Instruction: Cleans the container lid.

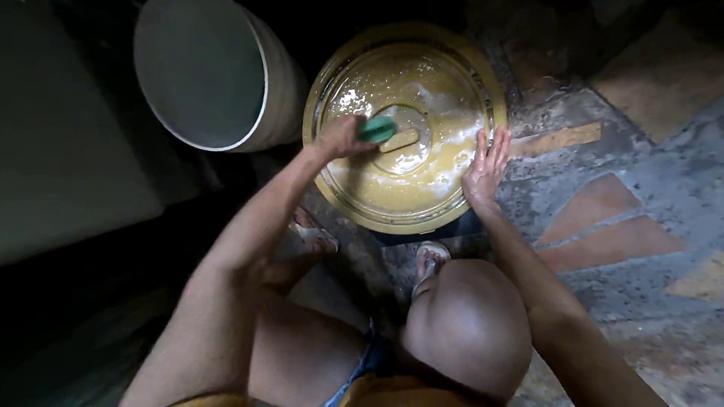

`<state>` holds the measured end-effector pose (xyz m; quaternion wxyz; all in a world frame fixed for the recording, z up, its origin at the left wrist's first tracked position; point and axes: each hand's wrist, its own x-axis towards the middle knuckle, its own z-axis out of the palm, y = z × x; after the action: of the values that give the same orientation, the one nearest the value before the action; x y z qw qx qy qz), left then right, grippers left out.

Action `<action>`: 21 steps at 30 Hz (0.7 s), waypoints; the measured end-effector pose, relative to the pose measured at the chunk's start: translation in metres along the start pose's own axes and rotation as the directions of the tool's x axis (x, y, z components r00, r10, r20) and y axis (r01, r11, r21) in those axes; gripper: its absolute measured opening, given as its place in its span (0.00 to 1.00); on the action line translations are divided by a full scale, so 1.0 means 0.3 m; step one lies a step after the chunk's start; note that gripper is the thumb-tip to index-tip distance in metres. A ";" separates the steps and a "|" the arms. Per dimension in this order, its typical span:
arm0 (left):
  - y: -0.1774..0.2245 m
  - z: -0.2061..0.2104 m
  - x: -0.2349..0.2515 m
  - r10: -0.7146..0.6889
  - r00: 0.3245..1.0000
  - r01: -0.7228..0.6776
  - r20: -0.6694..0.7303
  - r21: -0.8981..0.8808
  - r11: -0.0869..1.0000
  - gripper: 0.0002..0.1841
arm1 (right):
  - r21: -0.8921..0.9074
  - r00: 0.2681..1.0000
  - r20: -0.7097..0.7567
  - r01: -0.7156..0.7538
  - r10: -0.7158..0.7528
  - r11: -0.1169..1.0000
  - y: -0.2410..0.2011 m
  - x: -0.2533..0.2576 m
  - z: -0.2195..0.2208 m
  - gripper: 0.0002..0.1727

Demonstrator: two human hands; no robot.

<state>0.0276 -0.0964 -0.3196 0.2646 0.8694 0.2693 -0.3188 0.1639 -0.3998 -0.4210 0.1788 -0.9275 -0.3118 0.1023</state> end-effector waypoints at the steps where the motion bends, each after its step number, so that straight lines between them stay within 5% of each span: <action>1: -0.038 0.001 -0.037 -0.020 1.000 0.020 0.009 0.015 1.000 0.30 | -0.001 1.000 -0.007 -0.005 0.005 1.000 0.003 -0.002 0.006 0.39; 4: -0.037 0.092 -0.091 -0.076 0.986 0.056 -0.146 -0.135 0.989 0.31 | 0.002 1.000 -0.010 -0.011 0.011 1.000 0.002 -0.005 0.010 0.40; 6: 0.078 0.203 -0.065 -0.137 0.941 0.035 -0.309 -0.314 0.949 0.32 | 0.000 1.000 -0.011 -0.015 0.015 1.000 0.000 0.004 0.013 0.40; 7: 0.169 0.241 -0.048 -0.162 0.929 0.041 -0.333 -0.342 0.939 0.32 | -0.007 1.000 -0.012 -0.018 0.018 1.000 -0.002 0.002 0.015 0.40; 9: 0.371 0.177 -0.035 -0.251 0.966 0.221 -0.055 -0.323 0.920 0.34 | -0.023 1.000 -0.017 -0.015 0.015 1.000 -0.003 -0.007 0.011 0.41; 10: 0.391 0.232 -0.002 -0.202 0.950 0.121 -0.239 -0.315 0.941 0.33 | -0.028 1.000 -0.008 -0.016 0.016 0.999 -0.003 -0.008 0.009 0.41; 12: 0.331 0.299 0.018 -0.127 0.885 -0.010 -0.448 -0.291 0.957 0.31 | -0.026 1.000 0.010 -0.012 0.013 1.000 -0.004 0.003 -0.001 0.42; 17: 0.051 0.367 -0.166 -0.329 0.814 0.154 -0.479 -0.369 0.917 0.33 | -0.031 1.000 0.000 -0.012 0.012 0.999 -0.001 -0.004 0.010 0.43; 21: 0.279 0.364 0.013 -0.199 0.810 -0.008 -0.552 -0.349 0.937 0.31 | -0.009 1.000 0.004 -0.011 0.011 1.000 -0.006 0.003 0.001 0.42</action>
<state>0.0385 -0.2241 -0.3699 0.2975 0.8519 0.4310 -0.0019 0.1637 -0.3979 -0.4207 0.1734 -0.9299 -0.3075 0.1036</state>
